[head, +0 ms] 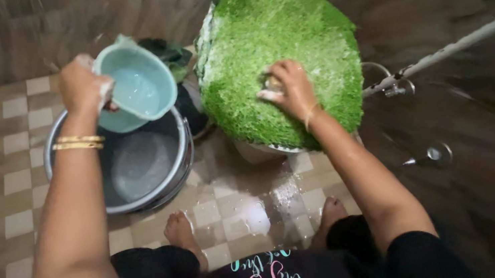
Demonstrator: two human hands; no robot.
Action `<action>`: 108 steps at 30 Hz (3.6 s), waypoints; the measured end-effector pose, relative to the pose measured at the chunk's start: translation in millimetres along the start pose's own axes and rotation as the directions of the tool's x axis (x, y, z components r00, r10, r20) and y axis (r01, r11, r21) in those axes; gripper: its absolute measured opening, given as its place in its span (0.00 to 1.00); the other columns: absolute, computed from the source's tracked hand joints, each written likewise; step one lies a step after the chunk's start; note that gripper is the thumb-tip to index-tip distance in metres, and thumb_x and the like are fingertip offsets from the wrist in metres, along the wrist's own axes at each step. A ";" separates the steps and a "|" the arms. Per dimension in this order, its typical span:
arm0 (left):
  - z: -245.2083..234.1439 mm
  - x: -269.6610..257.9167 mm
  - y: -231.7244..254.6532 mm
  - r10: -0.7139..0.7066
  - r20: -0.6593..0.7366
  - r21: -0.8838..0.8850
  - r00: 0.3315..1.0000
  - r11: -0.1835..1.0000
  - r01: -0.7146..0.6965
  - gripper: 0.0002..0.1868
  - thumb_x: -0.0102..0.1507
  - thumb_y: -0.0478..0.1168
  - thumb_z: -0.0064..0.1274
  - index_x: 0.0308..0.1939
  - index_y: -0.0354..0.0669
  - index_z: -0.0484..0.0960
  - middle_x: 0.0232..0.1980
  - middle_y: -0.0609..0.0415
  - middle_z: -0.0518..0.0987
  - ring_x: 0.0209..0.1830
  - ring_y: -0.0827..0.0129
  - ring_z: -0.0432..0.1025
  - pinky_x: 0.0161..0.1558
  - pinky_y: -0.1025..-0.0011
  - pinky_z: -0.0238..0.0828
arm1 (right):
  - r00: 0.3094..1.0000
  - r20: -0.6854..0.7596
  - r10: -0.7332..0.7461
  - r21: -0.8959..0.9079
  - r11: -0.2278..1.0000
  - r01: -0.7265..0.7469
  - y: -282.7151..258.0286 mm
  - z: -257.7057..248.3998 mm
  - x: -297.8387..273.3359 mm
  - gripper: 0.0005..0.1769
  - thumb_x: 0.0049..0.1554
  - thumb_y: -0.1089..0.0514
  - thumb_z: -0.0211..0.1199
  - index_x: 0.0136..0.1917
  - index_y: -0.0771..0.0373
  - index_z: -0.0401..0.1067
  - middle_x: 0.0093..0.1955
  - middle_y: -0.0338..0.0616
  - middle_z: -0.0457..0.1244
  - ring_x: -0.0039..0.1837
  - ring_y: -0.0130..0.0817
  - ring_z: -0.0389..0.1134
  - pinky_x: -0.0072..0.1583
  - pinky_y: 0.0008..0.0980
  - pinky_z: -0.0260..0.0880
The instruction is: The person washes a green rug by hand, applying soap and scrubbing the surface before rinsing it with water from a small container.
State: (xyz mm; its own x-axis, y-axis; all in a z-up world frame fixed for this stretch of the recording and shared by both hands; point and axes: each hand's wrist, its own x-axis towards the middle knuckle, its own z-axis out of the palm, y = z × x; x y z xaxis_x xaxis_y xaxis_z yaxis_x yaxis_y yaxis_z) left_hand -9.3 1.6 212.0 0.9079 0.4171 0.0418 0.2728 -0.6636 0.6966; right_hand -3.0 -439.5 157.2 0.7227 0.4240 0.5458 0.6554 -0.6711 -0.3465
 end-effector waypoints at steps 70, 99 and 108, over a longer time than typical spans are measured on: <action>245.1 -120.2 115.1 0.556 -0.196 0.028 0.808 0.827 -0.562 0.40 0.74 0.61 0.30 0.81 0.35 0.50 0.84 0.35 0.48 0.85 0.45 0.40 0.81 0.49 0.33 | 0.980 0.130 -0.153 -0.084 0.983 0.165 15.7 12.4 -19.1 0.26 0.49 0.51 0.74 0.60 0.58 0.74 0.65 0.57 0.63 0.65 0.56 0.62 0.65 0.49 0.64; 221.3 -131.1 127.2 0.587 -0.182 0.073 0.788 0.808 -0.585 0.54 0.67 0.75 0.12 0.81 0.33 0.43 0.85 0.34 0.40 0.86 0.44 0.32 0.83 0.46 0.25 | 0.973 -0.131 0.193 -0.216 0.952 -0.218 195.5 5.5 92.1 0.24 0.48 0.45 0.78 0.53 0.56 0.76 0.54 0.56 0.64 0.59 0.57 0.62 0.60 0.50 0.63; 224.9 -131.9 118.6 0.617 -0.307 0.053 0.724 0.771 -0.635 0.51 0.68 0.74 0.10 0.82 0.38 0.42 0.85 0.34 0.37 0.87 0.44 0.31 0.83 0.43 0.23 | 0.877 0.216 -0.430 0.145 0.902 0.406 17.7 65.7 76.1 0.26 0.49 0.51 0.71 0.60 0.57 0.73 0.63 0.51 0.65 0.67 0.51 0.62 0.70 0.49 0.63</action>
State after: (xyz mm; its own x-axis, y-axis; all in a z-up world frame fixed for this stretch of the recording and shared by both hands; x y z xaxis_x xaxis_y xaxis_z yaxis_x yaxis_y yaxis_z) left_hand -25.1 -271.8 128.1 0.7286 0.0828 0.6799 -0.3492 -0.8091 0.4727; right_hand 78.0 -379.1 142.5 0.3996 0.7915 0.4625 0.9167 -0.3452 -0.2012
